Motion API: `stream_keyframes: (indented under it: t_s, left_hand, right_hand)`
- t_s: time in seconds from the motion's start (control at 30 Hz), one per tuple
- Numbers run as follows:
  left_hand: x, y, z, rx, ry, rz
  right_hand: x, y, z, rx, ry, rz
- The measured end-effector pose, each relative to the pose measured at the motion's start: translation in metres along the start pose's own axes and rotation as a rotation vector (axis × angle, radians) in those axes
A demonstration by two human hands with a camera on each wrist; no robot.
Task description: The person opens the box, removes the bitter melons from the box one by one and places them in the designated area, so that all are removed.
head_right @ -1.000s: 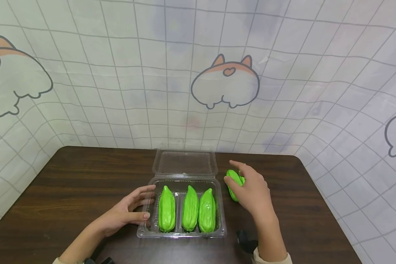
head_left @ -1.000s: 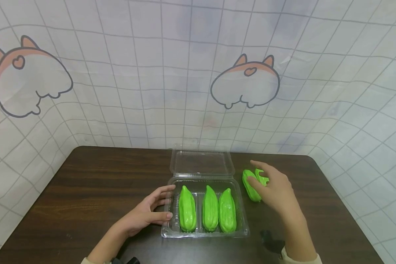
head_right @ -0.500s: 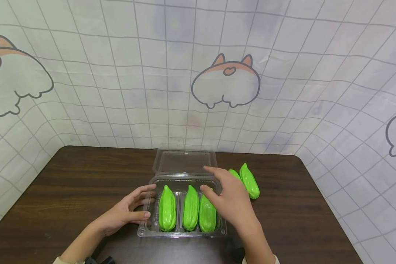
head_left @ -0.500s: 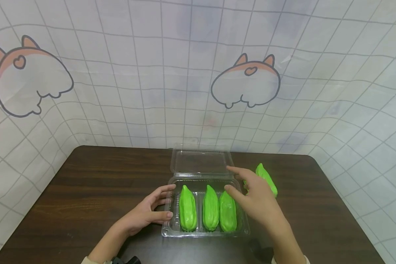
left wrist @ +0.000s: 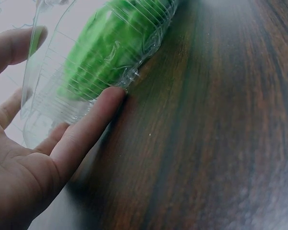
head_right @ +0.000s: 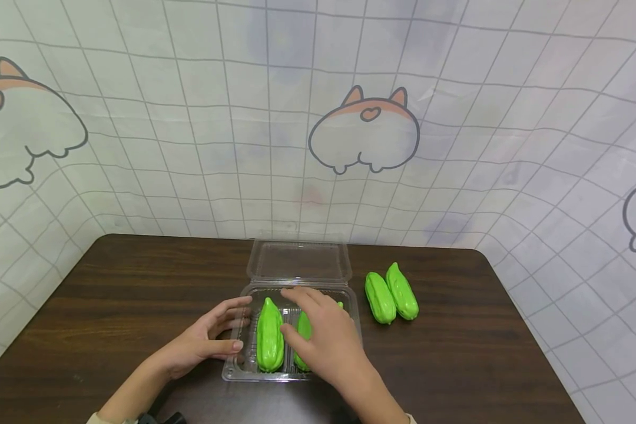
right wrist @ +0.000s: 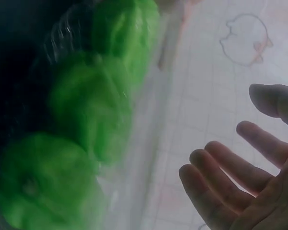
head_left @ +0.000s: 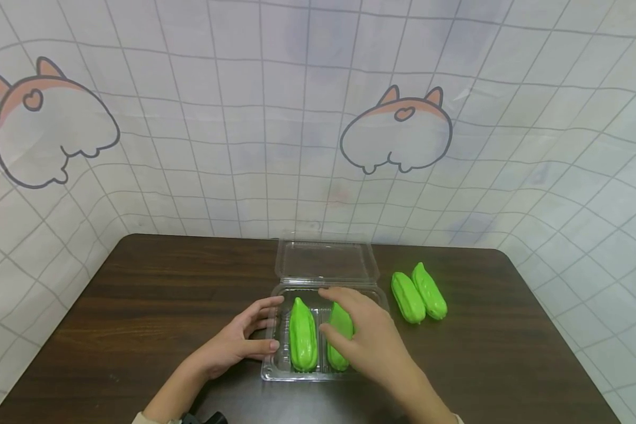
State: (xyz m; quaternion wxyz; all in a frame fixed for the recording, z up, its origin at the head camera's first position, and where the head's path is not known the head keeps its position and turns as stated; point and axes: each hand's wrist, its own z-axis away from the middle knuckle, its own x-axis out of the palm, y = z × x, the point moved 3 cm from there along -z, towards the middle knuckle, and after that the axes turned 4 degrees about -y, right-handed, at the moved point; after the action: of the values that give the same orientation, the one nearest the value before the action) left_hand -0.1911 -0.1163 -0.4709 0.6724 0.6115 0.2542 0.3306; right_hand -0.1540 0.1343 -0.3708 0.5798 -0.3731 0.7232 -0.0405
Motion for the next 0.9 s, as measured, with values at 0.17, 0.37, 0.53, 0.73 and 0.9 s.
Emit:
stream_keyframes:
  t_s: [0.17,0.37,0.53,0.73,0.9]
  left_hand:
    - [0.0,0.0,-0.001,0.005,0.0,-0.001]
    - [0.0,-0.001,-0.001,0.007,-0.001,-0.005]
    - [0.0,-0.001,-0.001,0.006,-0.005,-0.003]
    - [0.0,-0.001,-0.001,0.006,-0.001,-0.009]
    - [0.0,0.0,-0.002,0.016,0.006,-0.013]
  right_hand:
    - [0.018,-0.004,0.0,-0.035,-0.019,0.006]
    - [0.039,-0.004,0.001,-0.04,-0.066,0.007]
    - [0.05,-0.002,0.003,-0.02,-0.111,-0.007]
    - [0.058,-0.003,0.005,-0.022,-0.142,0.055]
    - [0.062,-0.006,0.004,-0.061,-0.16,0.134]
